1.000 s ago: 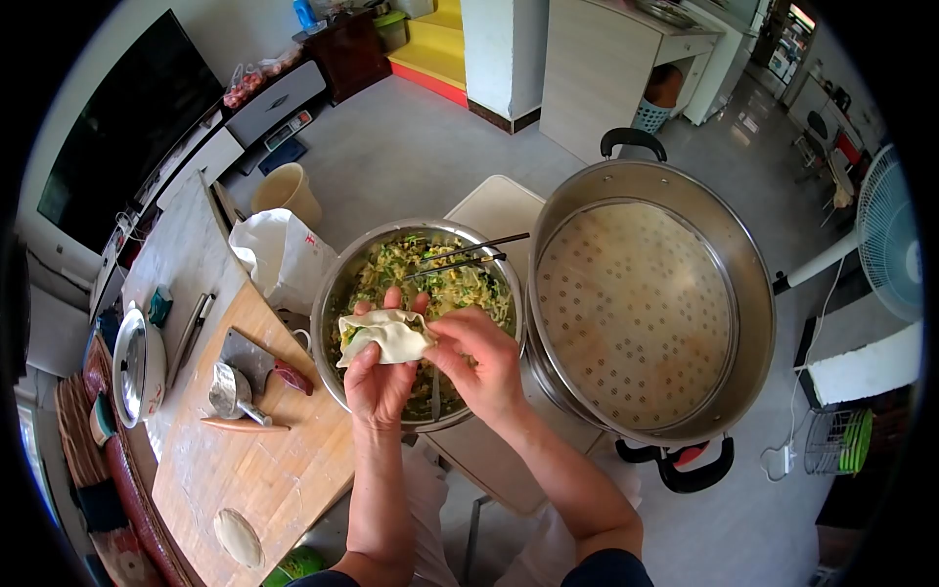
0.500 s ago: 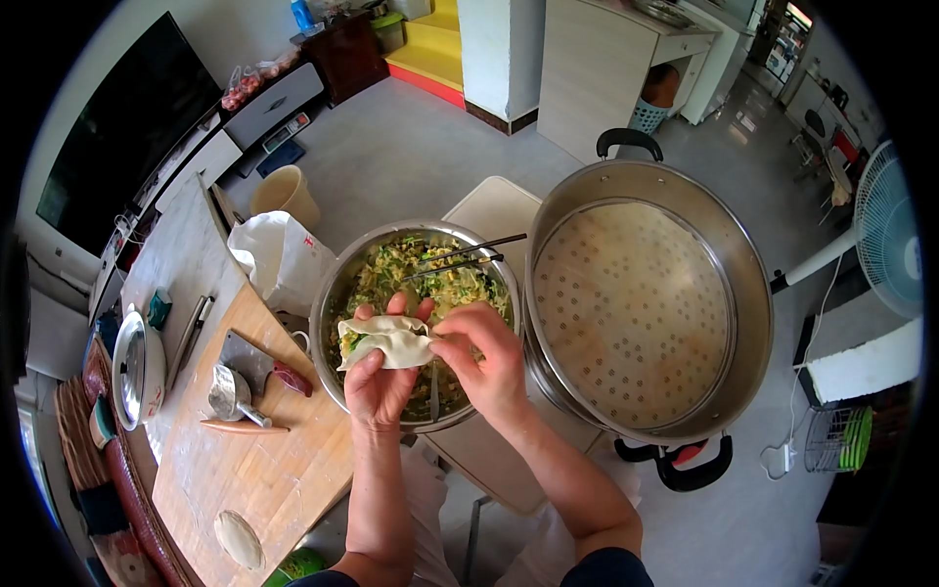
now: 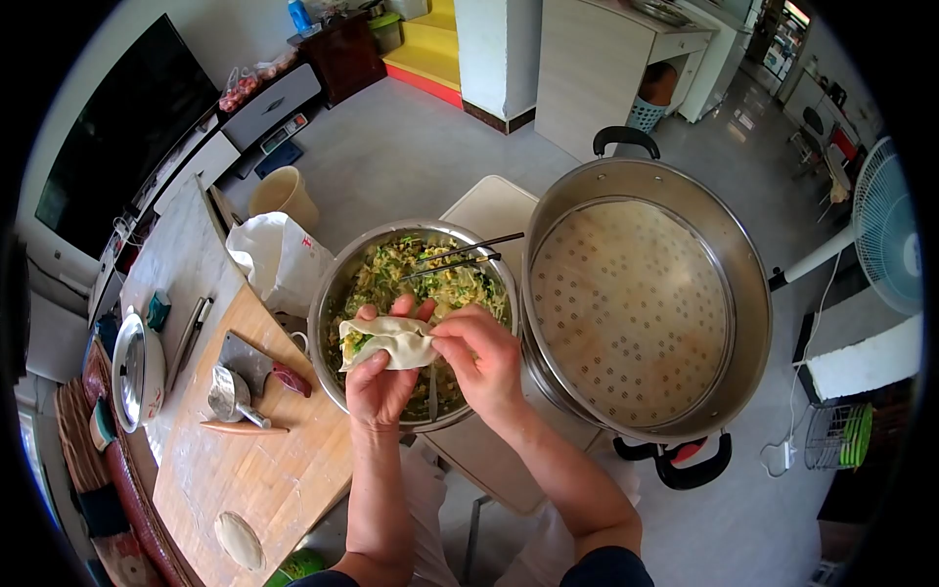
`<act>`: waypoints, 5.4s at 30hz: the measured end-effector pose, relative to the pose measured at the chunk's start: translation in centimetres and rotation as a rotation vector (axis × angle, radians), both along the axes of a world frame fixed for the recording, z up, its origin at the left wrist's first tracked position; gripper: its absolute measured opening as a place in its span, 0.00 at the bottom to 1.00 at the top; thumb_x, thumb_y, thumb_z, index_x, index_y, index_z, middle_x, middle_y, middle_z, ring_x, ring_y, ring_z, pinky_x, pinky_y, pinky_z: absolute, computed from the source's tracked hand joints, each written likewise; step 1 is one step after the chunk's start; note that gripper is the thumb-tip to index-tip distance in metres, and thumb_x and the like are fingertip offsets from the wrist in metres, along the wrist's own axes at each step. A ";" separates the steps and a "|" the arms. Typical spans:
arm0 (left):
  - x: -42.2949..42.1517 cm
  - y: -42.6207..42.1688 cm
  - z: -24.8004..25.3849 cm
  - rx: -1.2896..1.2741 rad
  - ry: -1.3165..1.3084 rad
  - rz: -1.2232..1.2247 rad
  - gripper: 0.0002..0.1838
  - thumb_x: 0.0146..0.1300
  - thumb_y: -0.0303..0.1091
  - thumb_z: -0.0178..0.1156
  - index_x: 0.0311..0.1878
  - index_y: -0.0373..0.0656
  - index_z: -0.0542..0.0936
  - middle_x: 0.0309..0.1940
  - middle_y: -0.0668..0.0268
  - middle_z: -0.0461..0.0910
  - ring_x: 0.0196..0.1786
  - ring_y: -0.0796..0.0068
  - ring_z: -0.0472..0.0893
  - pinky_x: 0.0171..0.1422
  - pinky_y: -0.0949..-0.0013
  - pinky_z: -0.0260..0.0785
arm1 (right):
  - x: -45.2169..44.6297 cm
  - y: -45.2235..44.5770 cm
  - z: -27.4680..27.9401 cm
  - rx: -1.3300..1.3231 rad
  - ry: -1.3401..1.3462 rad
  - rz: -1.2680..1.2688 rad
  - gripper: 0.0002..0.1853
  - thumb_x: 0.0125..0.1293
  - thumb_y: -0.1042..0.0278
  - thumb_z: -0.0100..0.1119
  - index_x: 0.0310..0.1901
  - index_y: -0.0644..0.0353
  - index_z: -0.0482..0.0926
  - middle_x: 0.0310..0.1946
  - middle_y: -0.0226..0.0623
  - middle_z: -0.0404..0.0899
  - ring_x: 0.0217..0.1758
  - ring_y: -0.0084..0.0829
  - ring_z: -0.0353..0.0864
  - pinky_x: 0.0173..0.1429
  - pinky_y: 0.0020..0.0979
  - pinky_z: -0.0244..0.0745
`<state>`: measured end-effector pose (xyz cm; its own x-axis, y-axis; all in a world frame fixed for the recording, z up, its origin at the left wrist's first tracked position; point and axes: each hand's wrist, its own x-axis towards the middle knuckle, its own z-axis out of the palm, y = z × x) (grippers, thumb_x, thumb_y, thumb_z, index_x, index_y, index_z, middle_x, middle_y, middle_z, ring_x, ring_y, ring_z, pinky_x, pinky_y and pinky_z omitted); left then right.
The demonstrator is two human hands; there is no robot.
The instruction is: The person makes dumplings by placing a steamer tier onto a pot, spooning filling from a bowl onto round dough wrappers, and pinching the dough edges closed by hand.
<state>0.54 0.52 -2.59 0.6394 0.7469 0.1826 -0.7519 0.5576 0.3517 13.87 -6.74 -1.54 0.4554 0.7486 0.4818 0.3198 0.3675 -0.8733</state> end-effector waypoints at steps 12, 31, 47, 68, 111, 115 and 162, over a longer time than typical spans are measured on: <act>0.3 -0.2 0.3 0.047 0.068 0.083 0.29 0.57 0.23 0.68 0.61 0.54 0.71 0.61 0.52 0.74 0.73 0.42 0.64 0.75 0.43 0.61 | 0.0 0.2 -0.5 -0.012 0.067 0.032 0.07 0.59 0.81 0.68 0.38 0.67 0.80 0.36 0.38 0.79 0.37 0.29 0.82 0.40 0.27 0.77; -0.4 -0.4 0.5 0.092 0.308 0.084 0.38 0.53 0.23 0.73 0.65 0.46 0.64 0.54 0.54 0.77 0.62 0.54 0.77 0.67 0.53 0.72 | 0.3 0.2 0.6 0.068 -0.161 -0.032 0.12 0.53 0.82 0.70 0.40 0.64 0.84 0.35 0.38 0.82 0.36 0.35 0.83 0.40 0.31 0.78; 0.0 -0.3 0.2 0.158 0.288 0.083 0.35 0.56 0.23 0.71 0.64 0.46 0.65 0.56 0.56 0.76 0.68 0.49 0.73 0.73 0.50 0.66 | -0.2 0.1 1.3 0.084 -0.055 -0.031 0.12 0.54 0.83 0.70 0.41 0.65 0.83 0.35 0.39 0.82 0.38 0.35 0.84 0.40 0.31 0.79; -0.1 -0.1 -0.7 0.304 0.479 0.084 0.36 0.53 0.30 0.76 0.63 0.42 0.69 0.54 0.61 0.76 0.58 0.68 0.76 0.63 0.64 0.70 | 0.5 0.2 0.3 0.059 -0.162 -0.088 0.10 0.52 0.81 0.71 0.36 0.62 0.85 0.35 0.37 0.82 0.35 0.35 0.83 0.39 0.32 0.77; -4.7 1.5 2.5 0.564 0.723 0.248 0.14 0.62 0.25 0.68 0.50 0.39 0.76 0.48 0.62 0.78 0.46 0.75 0.78 0.50 0.73 0.71 | 2.2 -0.8 -2.1 -0.320 0.691 0.652 0.40 0.50 0.73 0.80 0.66 0.67 0.73 0.55 0.33 0.81 0.56 0.23 0.78 0.62 0.28 0.73; -4.4 1.0 3.2 0.582 0.813 0.313 0.09 0.63 0.23 0.66 0.46 0.37 0.80 0.41 0.67 0.80 0.43 0.80 0.77 0.46 0.75 0.69 | 2.2 -0.8 -2.1 -0.323 0.627 0.621 0.39 0.51 0.73 0.79 0.65 0.67 0.73 0.55 0.34 0.81 0.56 0.23 0.78 0.62 0.28 0.72; -2.4 0.1 2.4 0.759 1.077 0.523 0.07 0.57 0.16 0.68 0.39 0.34 0.83 0.36 0.64 0.83 0.38 0.79 0.81 0.45 0.76 0.74 | 1.9 -0.9 -1.9 -0.393 0.679 0.607 0.36 0.56 0.76 0.75 0.67 0.70 0.70 0.43 0.34 0.83 0.39 0.23 0.82 0.40 0.25 0.79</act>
